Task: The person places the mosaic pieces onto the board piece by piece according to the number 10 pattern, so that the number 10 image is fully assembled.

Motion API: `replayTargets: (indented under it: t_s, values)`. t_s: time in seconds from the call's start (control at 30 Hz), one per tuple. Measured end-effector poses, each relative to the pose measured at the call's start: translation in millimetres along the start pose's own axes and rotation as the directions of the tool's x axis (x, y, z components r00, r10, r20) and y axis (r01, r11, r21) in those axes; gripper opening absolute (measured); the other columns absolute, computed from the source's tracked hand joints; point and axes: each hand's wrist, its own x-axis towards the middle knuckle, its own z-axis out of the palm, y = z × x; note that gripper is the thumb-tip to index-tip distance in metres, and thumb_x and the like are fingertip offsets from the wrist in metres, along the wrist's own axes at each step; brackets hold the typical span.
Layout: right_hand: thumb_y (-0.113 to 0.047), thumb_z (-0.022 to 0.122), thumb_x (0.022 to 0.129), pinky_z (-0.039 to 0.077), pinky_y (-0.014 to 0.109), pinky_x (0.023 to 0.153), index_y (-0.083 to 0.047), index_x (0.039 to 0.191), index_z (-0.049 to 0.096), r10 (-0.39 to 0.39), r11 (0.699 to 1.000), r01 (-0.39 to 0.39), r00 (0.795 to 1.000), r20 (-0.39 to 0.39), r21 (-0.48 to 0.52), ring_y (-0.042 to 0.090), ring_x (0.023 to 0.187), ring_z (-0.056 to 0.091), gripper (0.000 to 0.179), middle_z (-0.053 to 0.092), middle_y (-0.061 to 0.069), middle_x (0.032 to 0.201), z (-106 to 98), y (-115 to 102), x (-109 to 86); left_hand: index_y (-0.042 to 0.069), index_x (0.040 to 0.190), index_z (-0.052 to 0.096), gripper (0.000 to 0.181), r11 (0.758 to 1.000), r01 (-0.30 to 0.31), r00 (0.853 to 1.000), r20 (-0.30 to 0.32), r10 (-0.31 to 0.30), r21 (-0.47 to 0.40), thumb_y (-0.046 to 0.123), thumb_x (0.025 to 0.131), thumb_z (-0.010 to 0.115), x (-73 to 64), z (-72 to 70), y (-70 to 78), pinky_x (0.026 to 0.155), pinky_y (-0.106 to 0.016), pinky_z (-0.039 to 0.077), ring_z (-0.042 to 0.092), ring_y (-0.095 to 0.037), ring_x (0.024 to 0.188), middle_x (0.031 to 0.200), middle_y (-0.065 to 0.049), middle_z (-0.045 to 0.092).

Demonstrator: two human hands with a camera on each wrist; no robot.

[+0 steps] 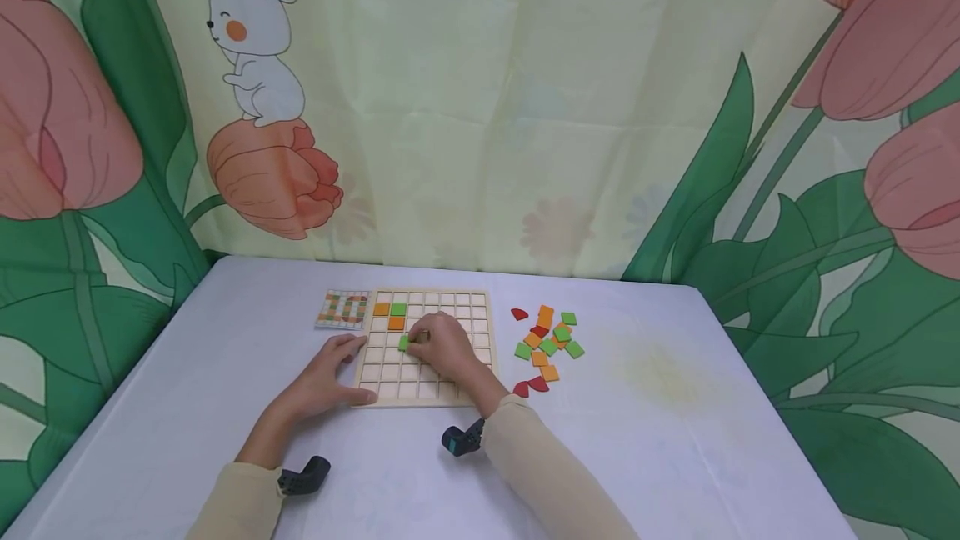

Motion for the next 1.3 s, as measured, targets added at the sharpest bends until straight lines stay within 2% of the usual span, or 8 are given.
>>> replayTargets:
  t_s: [0.13,0.3,0.4,0.5,0.73,0.83,1.1,1.3]
  values:
    - [-0.021,0.079,0.081,0.043,0.021,0.076,-0.017,0.086,0.076,-0.014,1.0,0.014,1.0,-0.012,0.006,0.007,0.087,0.055,0.007,0.072,-0.007,0.096,2.7,-2.2,2.3,0.012,0.151,0.032,0.106,1.0,-0.007,1.0,-0.003,0.007,-0.005,0.048,0.067,0.085,0.9,0.3,-0.9,0.105,-0.059,0.032,0.04,-0.033,0.128,0.152,-0.017,0.025]
    - [-0.021,0.079,0.081,0.046,0.027,0.089,-0.018,0.082,0.076,-0.006,1.0,0.007,1.0,-0.018,0.008,0.008,0.097,0.059,0.004,0.072,-0.008,0.096,6.2,-5.8,6.3,0.012,0.151,0.032,0.106,1.0,-0.003,1.0,-0.005,0.003,0.0,0.048,0.067,0.085,1.5,0.4,-2.1,0.105,-0.059,0.033,0.04,-0.033,0.128,0.151,-0.016,0.026]
    - [-0.021,0.079,0.081,0.045,0.028,0.093,-0.019,0.081,0.076,0.004,1.0,-0.004,1.0,-0.013,0.014,0.008,0.099,0.059,0.004,0.071,-0.009,0.096,7.4,-9.0,8.5,0.013,0.151,0.031,0.106,1.0,0.003,1.0,-0.004,-0.003,-0.003,0.048,0.067,0.085,1.4,-0.3,-2.2,0.105,-0.059,0.033,0.04,-0.033,0.128,0.151,-0.016,0.026]
    - [-0.021,0.079,0.081,0.045,0.028,0.092,-0.019,0.081,0.076,0.004,1.0,-0.003,1.0,-0.018,0.011,0.009,0.099,0.059,0.004,0.072,-0.009,0.097,8.1,-11.8,9.9,0.013,0.151,0.031,0.106,1.0,0.0,1.0,-0.002,0.0,-0.004,0.049,0.067,0.084,1.5,-0.7,-2.5,0.105,-0.058,0.033,0.04,-0.033,0.128,0.151,-0.016,0.026]
    - [-0.027,0.077,0.082,0.04,0.03,0.087,-0.021,0.084,0.078,-0.017,0.995,0.013,0.999,-0.034,-0.096,0.011,0.099,0.057,0.006,0.073,-0.011,0.104,10.0,-15.1,11.9,0.013,0.151,0.032,0.106,1.0,-0.001,1.0,-0.001,0.001,-0.005,0.049,0.067,0.085,1.9,-0.3,-3.4,0.106,-0.058,0.032,0.04,-0.033,0.129,0.152,-0.016,0.025]
    - [-0.027,0.076,0.083,0.041,0.03,0.087,-0.021,0.085,0.078,-0.016,0.994,0.013,1.0,-0.024,-0.11,0.012,0.101,0.056,0.007,0.072,-0.01,0.107,10.7,-14.7,12.5,0.013,0.151,0.032,0.106,1.0,0.0,1.0,0.0,0.0,-0.004,0.049,0.067,0.084,1.7,0.3,-3.2,0.106,-0.059,0.032,0.04,-0.034,0.13,0.152,-0.016,0.025]
    - [-0.023,0.076,0.083,0.046,0.031,0.093,-0.02,0.09,0.077,-0.021,0.998,0.022,1.0,0.016,-0.053,0.013,0.103,0.058,0.008,0.069,-0.006,0.106,12.9,-9.2,11.0,0.01,0.151,0.032,0.105,1.0,-0.015,1.0,-0.006,0.015,0.01,0.047,0.068,0.084,-0.1,0.8,-0.7,0.104,-0.058,0.034,0.041,-0.034,0.127,0.151,-0.017,0.027]
    - [-0.024,0.076,0.084,0.046,0.03,0.094,-0.02,0.096,0.077,-0.019,1.0,0.019,1.0,0.008,-0.021,0.013,0.107,0.057,0.013,0.069,-0.007,0.107,8.5,-9.9,9.0,0.011,0.15,0.033,0.104,0.999,-0.022,1.0,-0.015,0.022,0.026,0.047,0.067,0.085,0.3,0.1,0.0,0.101,-0.058,0.035,0.042,-0.033,0.125,0.149,-0.016,0.029]
